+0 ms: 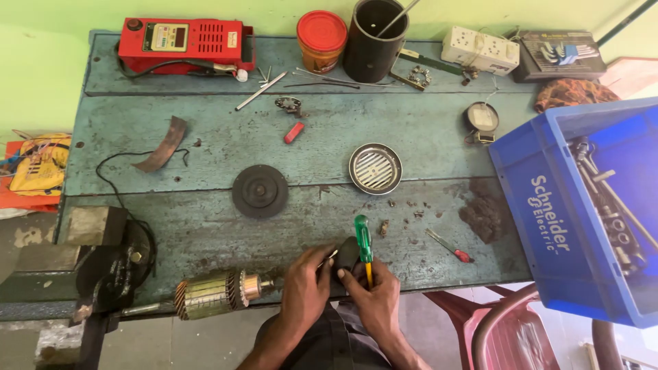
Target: The person works on an electric motor end bell at a workbench, unscrewing fasteners with a screwdriver, manipulating internal components inside the housing, brushing debris from parts, and wiping components with a cloth while handling small hardware pieces.
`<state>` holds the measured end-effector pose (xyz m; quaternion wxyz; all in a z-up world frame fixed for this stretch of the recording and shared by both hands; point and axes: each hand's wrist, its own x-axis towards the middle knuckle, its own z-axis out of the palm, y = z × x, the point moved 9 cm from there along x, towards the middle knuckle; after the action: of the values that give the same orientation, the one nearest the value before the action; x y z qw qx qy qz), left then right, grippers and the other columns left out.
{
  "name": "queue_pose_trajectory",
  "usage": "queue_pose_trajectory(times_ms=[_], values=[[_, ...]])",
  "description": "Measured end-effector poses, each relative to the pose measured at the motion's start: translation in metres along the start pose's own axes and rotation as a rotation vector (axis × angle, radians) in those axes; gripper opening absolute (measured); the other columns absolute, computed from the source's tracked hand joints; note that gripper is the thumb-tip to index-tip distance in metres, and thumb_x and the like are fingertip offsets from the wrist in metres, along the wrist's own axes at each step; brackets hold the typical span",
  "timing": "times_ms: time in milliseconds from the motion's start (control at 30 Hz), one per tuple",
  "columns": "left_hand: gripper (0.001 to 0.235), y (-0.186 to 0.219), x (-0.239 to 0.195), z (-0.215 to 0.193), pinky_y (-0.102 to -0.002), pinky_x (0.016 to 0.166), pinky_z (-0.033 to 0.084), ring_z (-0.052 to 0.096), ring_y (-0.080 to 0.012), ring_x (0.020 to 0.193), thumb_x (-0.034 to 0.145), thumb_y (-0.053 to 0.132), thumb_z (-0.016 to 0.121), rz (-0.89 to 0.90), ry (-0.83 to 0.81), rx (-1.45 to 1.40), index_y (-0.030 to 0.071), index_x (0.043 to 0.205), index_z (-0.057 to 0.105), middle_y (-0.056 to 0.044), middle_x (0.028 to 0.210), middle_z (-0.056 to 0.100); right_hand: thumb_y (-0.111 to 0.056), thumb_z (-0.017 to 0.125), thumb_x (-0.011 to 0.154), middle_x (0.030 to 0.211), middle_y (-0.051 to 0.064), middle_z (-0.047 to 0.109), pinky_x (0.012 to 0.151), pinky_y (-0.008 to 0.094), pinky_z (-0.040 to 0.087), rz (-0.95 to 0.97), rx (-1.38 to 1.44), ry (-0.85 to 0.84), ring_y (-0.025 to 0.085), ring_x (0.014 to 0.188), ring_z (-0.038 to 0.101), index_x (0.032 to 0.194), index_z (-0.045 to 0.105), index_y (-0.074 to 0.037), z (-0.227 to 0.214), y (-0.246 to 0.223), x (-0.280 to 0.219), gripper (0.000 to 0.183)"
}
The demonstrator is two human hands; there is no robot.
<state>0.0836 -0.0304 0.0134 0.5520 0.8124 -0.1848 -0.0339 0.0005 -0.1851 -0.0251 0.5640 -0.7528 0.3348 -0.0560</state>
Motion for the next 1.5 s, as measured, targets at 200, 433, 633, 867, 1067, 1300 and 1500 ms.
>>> queue_pose_trajectory(times_ms=[200,433,633,867,1067,1300,1500], values=[[0.021,-0.018,-0.007,0.009,-0.043,0.081,0.055,0.072,-0.0368,0.095,0.092,0.003,0.063,-0.18,-0.049,-0.022,0.0,0.111,0.072,-0.018,0.104,0.074,-0.016,0.089,0.076,0.058,-0.004,0.054,0.045,0.026,0.037,-0.008,0.031,-0.056,0.006,0.052,0.044,0.078,0.063,-0.002,0.0,0.007,0.002,0.029],[0.023,-0.024,0.003,0.014,-0.042,0.079,0.056,0.076,-0.034,0.088,0.093,0.008,0.06,-0.377,-0.188,0.06,0.005,0.112,0.074,-0.017,0.1,0.077,-0.019,0.089,0.076,0.061,-0.002,0.063,0.048,0.027,0.044,-0.022,-0.007,-0.161,0.006,0.055,0.052,0.085,0.069,-0.002,-0.012,-0.005,0.015,0.027],[0.024,-0.017,0.01,0.028,-0.042,0.081,0.056,0.075,-0.0339,0.094,0.091,0.004,0.056,-0.339,-0.095,0.064,0.002,0.107,0.074,-0.016,0.104,0.076,-0.018,0.089,0.073,0.064,0.001,0.066,0.05,0.027,0.046,-0.12,-0.071,-0.243,0.006,0.056,0.052,0.086,0.071,-0.003,-0.019,-0.013,0.025,0.026],[0.022,-0.018,-0.002,0.041,-0.041,0.084,0.054,0.073,-0.0332,0.097,0.093,0.006,0.058,-0.334,0.012,-0.042,0.0,0.109,0.073,-0.017,0.106,0.075,-0.016,0.087,0.073,0.061,0.003,0.064,0.049,0.029,0.045,-0.124,-0.115,-0.308,0.007,0.054,0.052,0.08,0.068,-0.002,-0.025,-0.009,0.031,0.025],[0.02,-0.025,0.007,0.034,-0.04,0.082,0.056,0.076,-0.0312,0.093,0.09,0.007,0.061,-0.402,0.027,-0.042,0.003,0.104,0.075,-0.016,0.099,0.077,-0.018,0.088,0.073,0.058,0.006,0.064,0.049,0.032,0.046,-0.178,-0.209,-0.347,0.011,0.052,0.053,0.079,0.067,-0.001,-0.023,-0.025,0.029,0.028],[0.015,-0.024,0.021,0.046,-0.049,0.083,0.053,0.068,-0.0414,0.093,0.079,0.01,0.066,-0.301,-0.19,0.324,0.001,0.09,0.072,-0.021,0.094,0.074,-0.017,0.084,0.076,0.061,0.007,0.066,0.05,0.033,0.048,-0.321,-0.182,-0.41,0.011,0.053,0.056,0.082,0.068,-0.001,-0.017,-0.029,0.021,0.024],[0.023,-0.018,0.032,0.055,-0.047,0.087,0.051,0.069,-0.038,0.098,0.09,0.011,0.061,-0.314,-0.277,0.217,0.004,0.108,0.073,-0.02,0.106,0.073,-0.017,0.069,0.093,0.067,0.0,0.065,0.046,0.033,0.041,-0.073,-0.043,-0.458,0.012,0.052,0.05,0.092,0.071,-0.009,-0.037,-0.002,0.035,0.008]])
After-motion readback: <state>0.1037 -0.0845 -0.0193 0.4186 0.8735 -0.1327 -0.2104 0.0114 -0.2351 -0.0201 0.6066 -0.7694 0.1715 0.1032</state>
